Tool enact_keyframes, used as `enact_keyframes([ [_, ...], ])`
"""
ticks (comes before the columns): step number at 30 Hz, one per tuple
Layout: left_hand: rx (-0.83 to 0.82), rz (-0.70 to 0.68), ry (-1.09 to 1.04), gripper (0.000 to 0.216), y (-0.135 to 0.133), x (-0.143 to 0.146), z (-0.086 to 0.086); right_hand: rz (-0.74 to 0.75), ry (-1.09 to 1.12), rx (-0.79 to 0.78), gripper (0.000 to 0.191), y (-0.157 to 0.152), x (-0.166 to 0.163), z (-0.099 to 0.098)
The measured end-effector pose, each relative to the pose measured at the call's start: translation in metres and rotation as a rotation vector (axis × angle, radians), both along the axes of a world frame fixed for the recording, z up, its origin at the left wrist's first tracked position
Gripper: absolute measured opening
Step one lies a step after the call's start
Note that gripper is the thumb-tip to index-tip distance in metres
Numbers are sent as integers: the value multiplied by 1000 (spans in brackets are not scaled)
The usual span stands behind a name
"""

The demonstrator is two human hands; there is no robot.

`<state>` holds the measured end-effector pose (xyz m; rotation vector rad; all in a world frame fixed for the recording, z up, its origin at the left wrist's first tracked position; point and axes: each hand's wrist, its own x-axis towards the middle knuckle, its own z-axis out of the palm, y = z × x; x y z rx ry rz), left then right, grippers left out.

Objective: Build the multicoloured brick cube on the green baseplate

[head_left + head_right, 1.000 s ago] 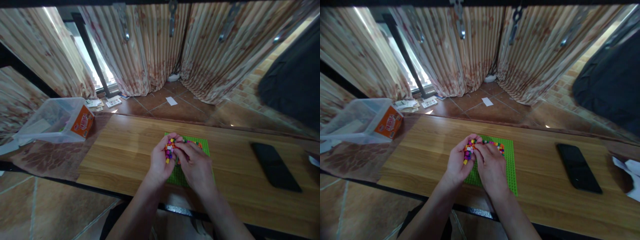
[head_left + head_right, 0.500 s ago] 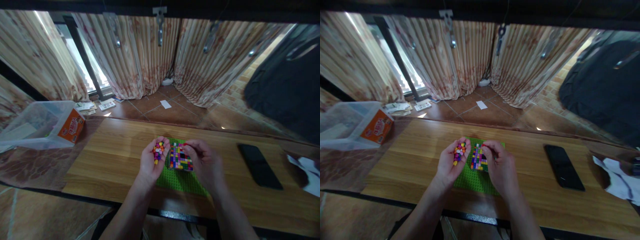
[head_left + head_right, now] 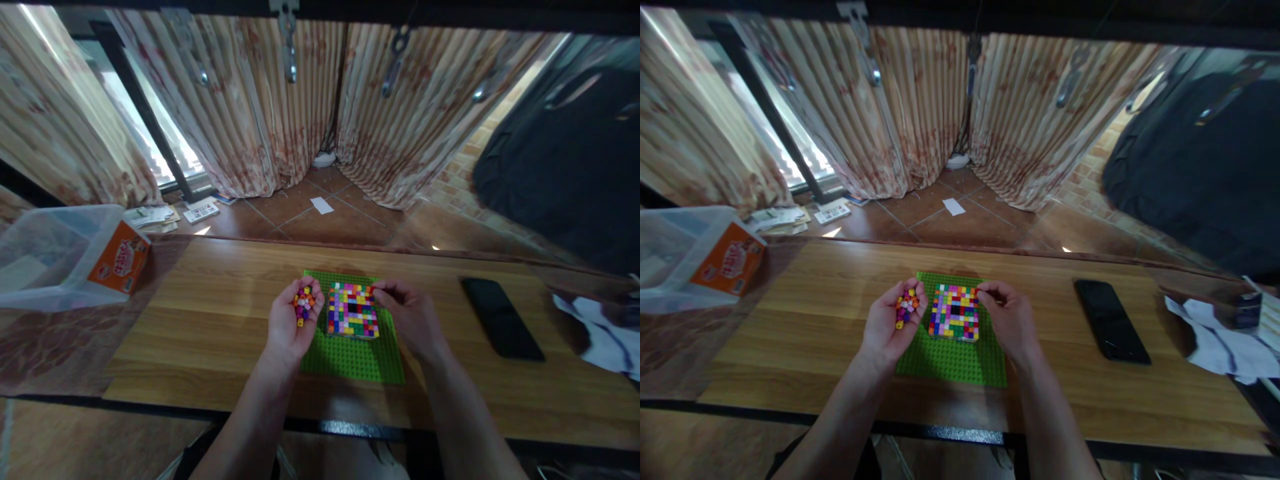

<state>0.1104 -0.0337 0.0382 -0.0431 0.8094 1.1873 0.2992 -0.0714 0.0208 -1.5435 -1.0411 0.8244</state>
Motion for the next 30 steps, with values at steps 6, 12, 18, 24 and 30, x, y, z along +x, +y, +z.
enact_keyframes([
  [6,0,-17,0,27,-1,2,-1,3,22,-1,24,1,0,1],
  [12,8,-69,-19,28,-3,6,-2,47,-45,-27,23,3,2,4],
  [18,2,-51,-24,30,-3,8,-3,109,-126,-6,19,6,5,4],
  [24,-7,-50,-27,30,-2,8,-3,114,-130,0,20,6,6,0],
  [30,-7,-48,-32,29,-2,7,-1,129,-122,18,20,6,7,-3],
])
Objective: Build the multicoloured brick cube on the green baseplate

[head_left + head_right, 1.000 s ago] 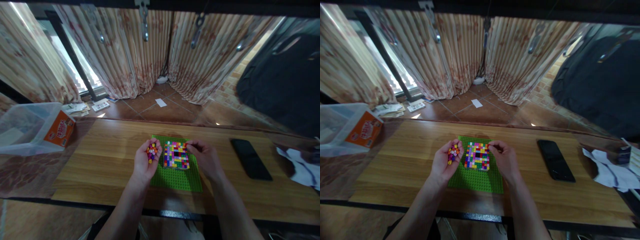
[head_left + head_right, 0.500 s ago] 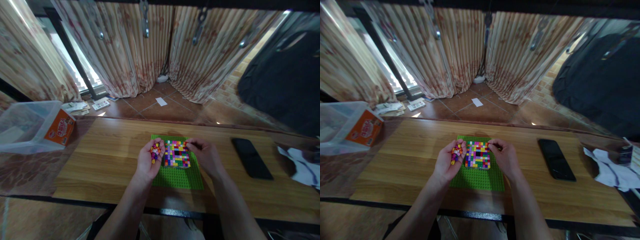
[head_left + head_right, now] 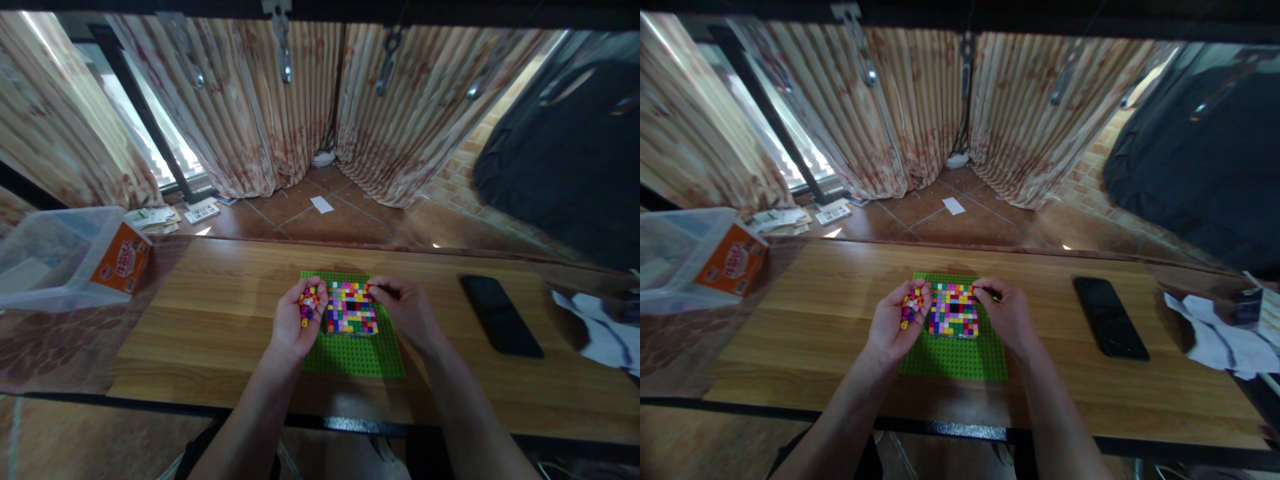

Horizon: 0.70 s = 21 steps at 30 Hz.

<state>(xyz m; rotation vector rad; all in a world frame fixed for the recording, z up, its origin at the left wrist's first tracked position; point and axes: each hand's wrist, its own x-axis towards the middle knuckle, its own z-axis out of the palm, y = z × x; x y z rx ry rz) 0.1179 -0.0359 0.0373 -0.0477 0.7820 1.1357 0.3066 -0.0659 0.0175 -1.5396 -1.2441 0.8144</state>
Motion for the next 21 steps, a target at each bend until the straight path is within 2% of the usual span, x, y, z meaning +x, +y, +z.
enact_keyframes([
  [3,28,31,-39,29,0,-1,2,-3,44,14,23,-4,5,-2],
  [6,89,47,-95,31,-2,-3,4,-83,24,82,26,-12,7,-1],
  [9,159,19,-148,33,-5,-4,6,-174,-104,214,16,-23,-5,7],
  [10,174,9,-162,34,-6,-5,7,-155,-155,266,13,-28,-12,11],
  [12,192,-3,-180,34,-8,-5,8,-6,-236,357,10,-36,-31,19],
  [14,206,-10,-185,34,-9,-4,8,188,-300,367,13,-43,-51,25],
  [16,217,-36,-179,33,-11,-3,7,293,-324,377,16,-47,-67,29],
  [18,228,-72,-171,33,-14,-2,6,329,-337,370,16,-48,-78,31],
  [21,238,-93,-163,32,-17,-1,7,294,-371,307,9,-48,-87,31],
])
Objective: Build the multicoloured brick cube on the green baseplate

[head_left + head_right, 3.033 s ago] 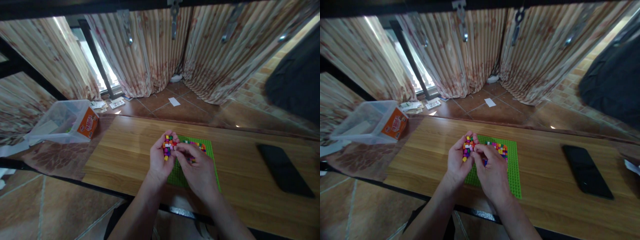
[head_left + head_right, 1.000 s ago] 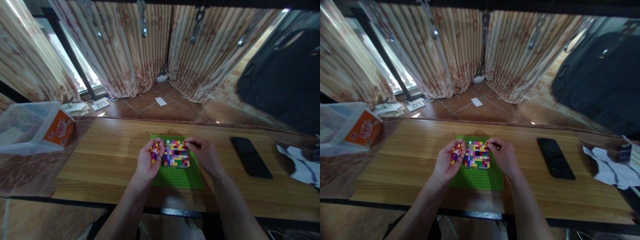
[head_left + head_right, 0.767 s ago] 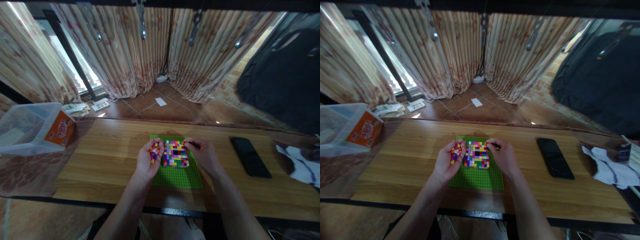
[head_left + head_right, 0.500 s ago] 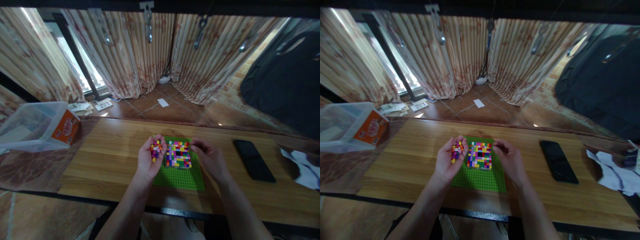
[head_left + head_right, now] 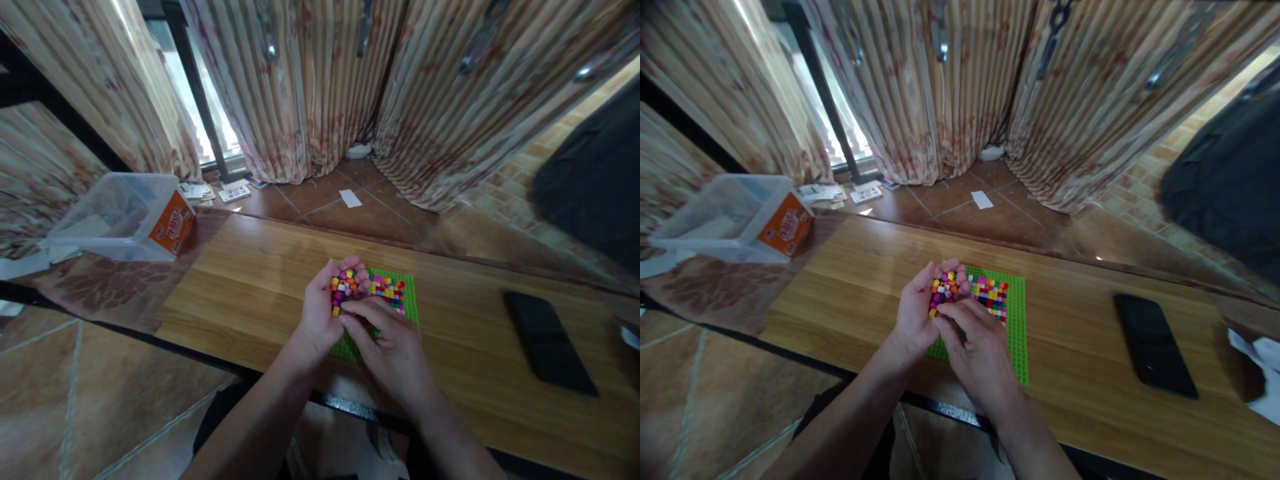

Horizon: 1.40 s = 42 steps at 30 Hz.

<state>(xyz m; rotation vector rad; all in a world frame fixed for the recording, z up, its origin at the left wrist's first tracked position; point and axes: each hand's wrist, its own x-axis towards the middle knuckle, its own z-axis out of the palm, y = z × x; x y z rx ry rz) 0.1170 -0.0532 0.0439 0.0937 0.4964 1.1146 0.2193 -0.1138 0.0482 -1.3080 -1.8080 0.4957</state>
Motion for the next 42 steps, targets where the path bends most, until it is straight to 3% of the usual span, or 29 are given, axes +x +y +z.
enact_keyframes([
  [5,21,53,27,31,-5,0,5,-111,-43,-74,9,0,-10,2],
  [13,20,97,82,20,-9,4,6,-118,-25,-123,15,1,-13,7],
  [25,11,105,86,21,-13,7,10,-185,-4,-117,12,0,-12,5],
  [33,-80,99,-22,23,-7,-1,9,-8,23,-66,10,-2,-8,12],
  [42,-111,84,39,15,-3,-2,5,124,-63,2,17,-3,-9,5],
])
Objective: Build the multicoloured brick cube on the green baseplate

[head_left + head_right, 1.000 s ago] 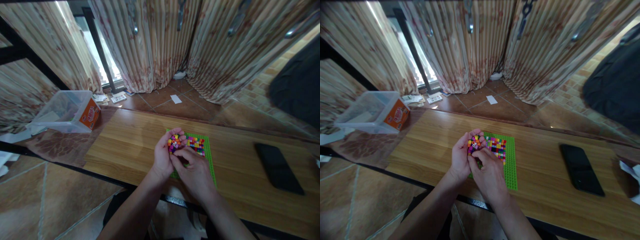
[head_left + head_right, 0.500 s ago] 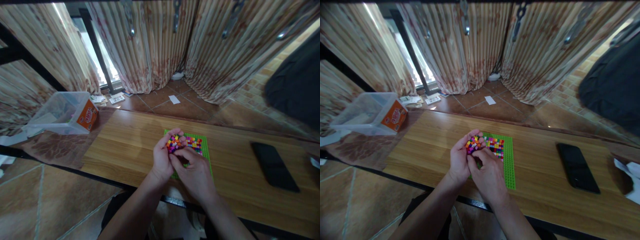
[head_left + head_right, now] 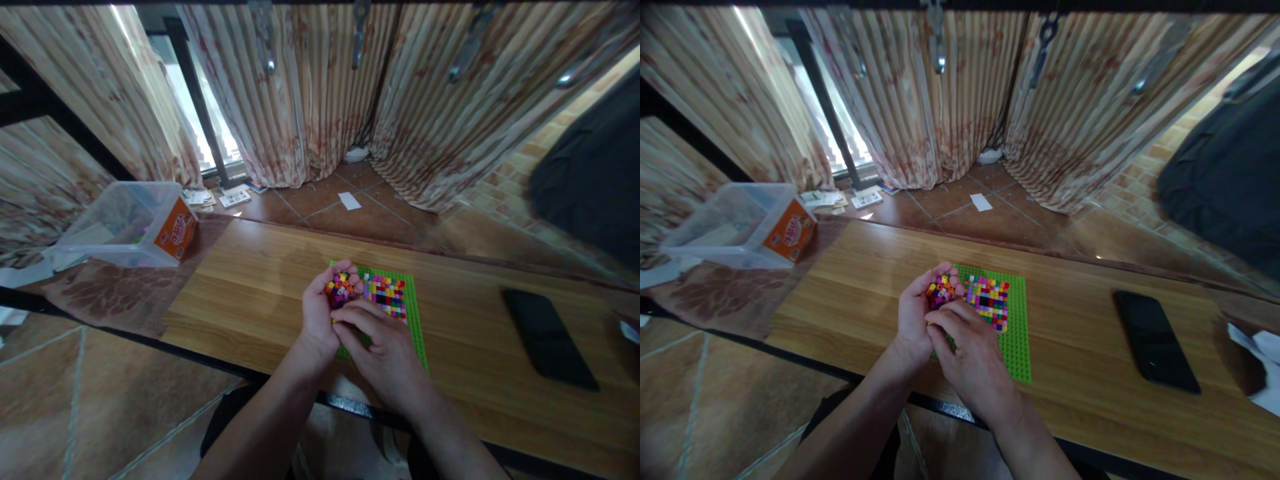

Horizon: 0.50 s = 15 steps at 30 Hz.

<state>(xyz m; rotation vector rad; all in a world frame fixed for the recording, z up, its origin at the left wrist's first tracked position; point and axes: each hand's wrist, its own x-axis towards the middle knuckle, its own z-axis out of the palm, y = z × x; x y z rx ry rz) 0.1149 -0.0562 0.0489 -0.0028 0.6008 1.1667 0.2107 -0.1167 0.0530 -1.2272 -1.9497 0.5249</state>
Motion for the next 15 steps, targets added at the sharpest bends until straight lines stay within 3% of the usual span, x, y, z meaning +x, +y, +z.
enact_keyframes([
  [4,10,16,8,15,-1,1,-1,25,-127,80,21,-1,0,-3],
  [9,8,53,-27,18,0,2,-1,2,-122,109,21,2,13,1],
  [15,-43,143,-34,19,6,-2,-2,-306,-31,74,12,14,53,-2],
])
